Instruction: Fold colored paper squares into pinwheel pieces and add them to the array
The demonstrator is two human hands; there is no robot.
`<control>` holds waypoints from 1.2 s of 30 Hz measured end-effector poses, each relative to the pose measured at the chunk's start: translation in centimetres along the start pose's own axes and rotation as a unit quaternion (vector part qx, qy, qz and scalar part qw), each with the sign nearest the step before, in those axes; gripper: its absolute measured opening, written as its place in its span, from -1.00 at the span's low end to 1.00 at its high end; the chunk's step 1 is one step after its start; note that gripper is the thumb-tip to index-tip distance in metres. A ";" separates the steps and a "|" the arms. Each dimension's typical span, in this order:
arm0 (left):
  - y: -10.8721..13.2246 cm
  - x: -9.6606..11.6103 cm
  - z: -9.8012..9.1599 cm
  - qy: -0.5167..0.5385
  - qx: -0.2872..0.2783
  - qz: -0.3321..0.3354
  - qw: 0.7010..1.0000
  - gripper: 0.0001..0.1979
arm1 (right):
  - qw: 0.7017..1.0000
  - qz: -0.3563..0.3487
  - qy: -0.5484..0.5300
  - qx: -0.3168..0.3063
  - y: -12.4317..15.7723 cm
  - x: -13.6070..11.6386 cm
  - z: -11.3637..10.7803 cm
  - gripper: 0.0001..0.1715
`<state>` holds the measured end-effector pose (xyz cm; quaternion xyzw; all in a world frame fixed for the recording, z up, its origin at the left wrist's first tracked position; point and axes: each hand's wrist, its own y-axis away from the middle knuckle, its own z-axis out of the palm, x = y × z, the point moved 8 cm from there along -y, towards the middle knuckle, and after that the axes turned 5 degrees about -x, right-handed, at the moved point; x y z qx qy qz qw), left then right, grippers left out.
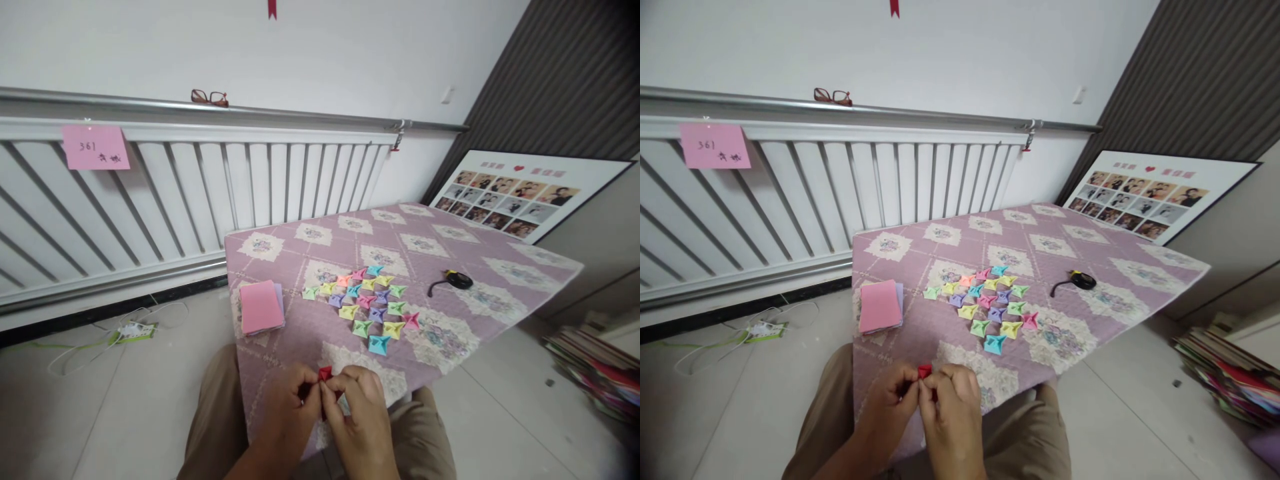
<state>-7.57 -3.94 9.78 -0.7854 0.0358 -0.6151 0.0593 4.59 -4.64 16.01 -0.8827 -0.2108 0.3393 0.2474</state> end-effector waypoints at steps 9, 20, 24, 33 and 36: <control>0.1 0.1 -0.4 -0.048 0.029 0.036 0.998 -0.85 | 0.999 -0.008 -0.023 -0.021 0.2 -0.2 0.8 -0.85; 0.2 0.3 -0.2 -0.101 0.000 0.063 0.993 -0.83 | 0.991 0.082 -0.105 -0.023 0.3 1.1 1.4 -0.88; 0.2 0.3 -0.3 -0.097 0.011 0.061 0.993 -0.82 | 0.991 0.077 -0.103 -0.031 0.2 1.0 1.5 -0.83; 0.1 -0.1 -0.1 -0.036 0.003 0.017 0.999 -0.85 | 0.993 0.052 -0.108 -0.018 0.3 0.5 1.3 -0.84; 0.1 -0.4 0.1 -0.034 -0.004 0.015 0.999 -0.84 | 0.991 0.065 -0.113 -0.021 0.4 0.8 1.5 -0.87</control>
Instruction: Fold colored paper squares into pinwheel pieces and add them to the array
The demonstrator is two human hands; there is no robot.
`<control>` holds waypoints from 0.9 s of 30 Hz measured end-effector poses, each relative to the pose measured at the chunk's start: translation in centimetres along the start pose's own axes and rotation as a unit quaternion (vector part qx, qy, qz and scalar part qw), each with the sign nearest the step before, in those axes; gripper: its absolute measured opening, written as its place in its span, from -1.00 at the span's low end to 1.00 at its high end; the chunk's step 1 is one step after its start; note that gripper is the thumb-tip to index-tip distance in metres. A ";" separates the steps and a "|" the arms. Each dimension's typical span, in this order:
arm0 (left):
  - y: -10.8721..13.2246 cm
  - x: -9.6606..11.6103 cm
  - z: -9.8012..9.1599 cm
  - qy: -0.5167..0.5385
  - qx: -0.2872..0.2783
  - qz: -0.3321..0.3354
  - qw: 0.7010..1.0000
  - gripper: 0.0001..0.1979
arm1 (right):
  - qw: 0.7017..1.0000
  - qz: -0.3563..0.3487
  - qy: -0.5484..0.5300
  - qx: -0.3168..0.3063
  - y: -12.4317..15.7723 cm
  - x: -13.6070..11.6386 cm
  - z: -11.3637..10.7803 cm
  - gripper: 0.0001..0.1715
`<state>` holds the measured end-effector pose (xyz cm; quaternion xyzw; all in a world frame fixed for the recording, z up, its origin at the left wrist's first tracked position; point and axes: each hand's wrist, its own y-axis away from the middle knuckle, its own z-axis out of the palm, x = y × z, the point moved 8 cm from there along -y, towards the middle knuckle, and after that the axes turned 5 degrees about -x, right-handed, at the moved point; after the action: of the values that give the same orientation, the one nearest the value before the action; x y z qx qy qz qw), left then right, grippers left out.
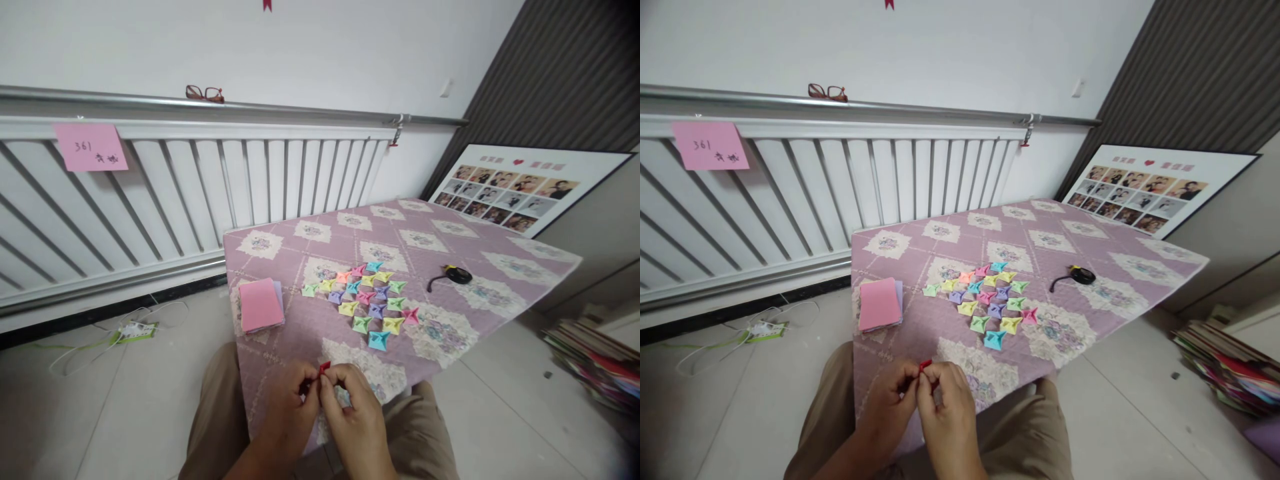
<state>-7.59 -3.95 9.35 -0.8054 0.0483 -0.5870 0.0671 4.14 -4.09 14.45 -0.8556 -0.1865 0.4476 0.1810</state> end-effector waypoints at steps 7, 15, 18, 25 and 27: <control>0.2 0.3 0.0 -0.025 -0.013 0.006 1.000 -0.83 | 0.999 0.038 -0.017 -0.024 -0.2 0.4 0.2 -0.84; 0.3 0.5 0.3 -0.051 -0.033 0.006 0.998 -0.81 | 0.999 0.036 -0.018 -0.030 -0.3 0.8 0.5 -0.82; 0.3 0.4 0.2 -0.056 -0.025 0.000 0.998 -0.78 | 0.996 0.040 -0.041 -0.067 -0.6 0.8 0.7 -0.78; 0.1 0.4 0.2 -0.051 -0.026 -0.005 0.998 -0.79 | 0.988 0.066 -0.071 -0.118 -1.5 1.0 0.5 -0.72; 0.1 0.1 0.4 -0.034 -0.036 -0.013 0.999 -0.82 | 0.984 0.090 -0.082 -0.132 -1.5 1.5 0.9 -0.70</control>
<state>-7.16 -4.07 9.27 -0.8271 0.0562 -0.5584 0.0320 3.98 -1.95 13.65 -0.8457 -0.1808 0.5021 0.0094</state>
